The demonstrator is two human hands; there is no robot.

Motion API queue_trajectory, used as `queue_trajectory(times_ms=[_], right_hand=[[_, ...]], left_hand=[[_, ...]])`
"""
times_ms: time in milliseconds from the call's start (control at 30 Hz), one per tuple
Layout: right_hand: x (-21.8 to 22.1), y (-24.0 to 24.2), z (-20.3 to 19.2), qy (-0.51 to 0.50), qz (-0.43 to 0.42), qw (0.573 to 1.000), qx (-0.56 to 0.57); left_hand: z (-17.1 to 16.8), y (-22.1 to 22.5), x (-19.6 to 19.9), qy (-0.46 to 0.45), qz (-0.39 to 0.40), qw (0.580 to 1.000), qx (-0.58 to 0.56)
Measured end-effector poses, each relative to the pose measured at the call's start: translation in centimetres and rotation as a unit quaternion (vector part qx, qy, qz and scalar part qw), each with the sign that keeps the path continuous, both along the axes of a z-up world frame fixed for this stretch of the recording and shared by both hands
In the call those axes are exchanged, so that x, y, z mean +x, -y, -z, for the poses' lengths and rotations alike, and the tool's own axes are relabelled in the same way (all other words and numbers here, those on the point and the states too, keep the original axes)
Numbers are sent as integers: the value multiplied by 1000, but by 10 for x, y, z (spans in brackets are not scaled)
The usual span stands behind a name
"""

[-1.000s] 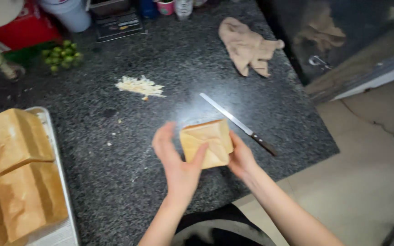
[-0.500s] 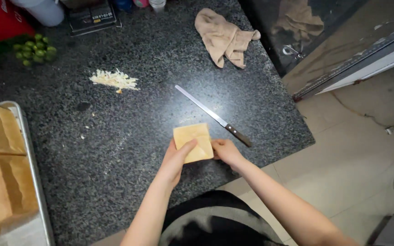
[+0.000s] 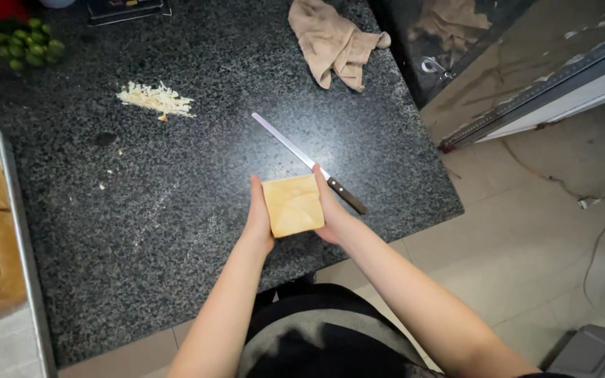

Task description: The person cleans a workspace with a cloth and then uses a knife to slice a piece of bread before placing it in a plastic bag and sealing it with tape.

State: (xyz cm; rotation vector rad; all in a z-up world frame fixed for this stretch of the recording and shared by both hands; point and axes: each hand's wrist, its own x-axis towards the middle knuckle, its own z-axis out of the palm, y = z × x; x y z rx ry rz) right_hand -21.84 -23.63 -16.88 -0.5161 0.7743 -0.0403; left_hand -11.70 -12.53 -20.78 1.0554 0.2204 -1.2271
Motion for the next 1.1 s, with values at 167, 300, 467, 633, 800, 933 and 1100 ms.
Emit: queue_trajectory(times_ms=[167,300,467,633,800,933,1100], right_hand=[[0,4,0,-17,-13,1000,-17],[-12,9,32,-17,-11,995,-94],[-32,37,18,-230,-87,698,-673],[-49,58,25,-108,-159,556,-808],[-56,91,53,-149,-215,535,-804],[-73,92,35,-171,-84,626,-757],[-90,-3,-62,-47,122,663,-738]], left_hand=[[-14,4,-2,-12,-4,1000,22],[-8,-6,-4,-4,-5,1000,-1],[8,-54,4,-4,-71,996,48],[29,-168,-1,28,-157,979,130],[36,-280,11,92,-272,943,166],[39,-334,36,123,-284,906,289],[1,-363,69,374,-107,829,402]])
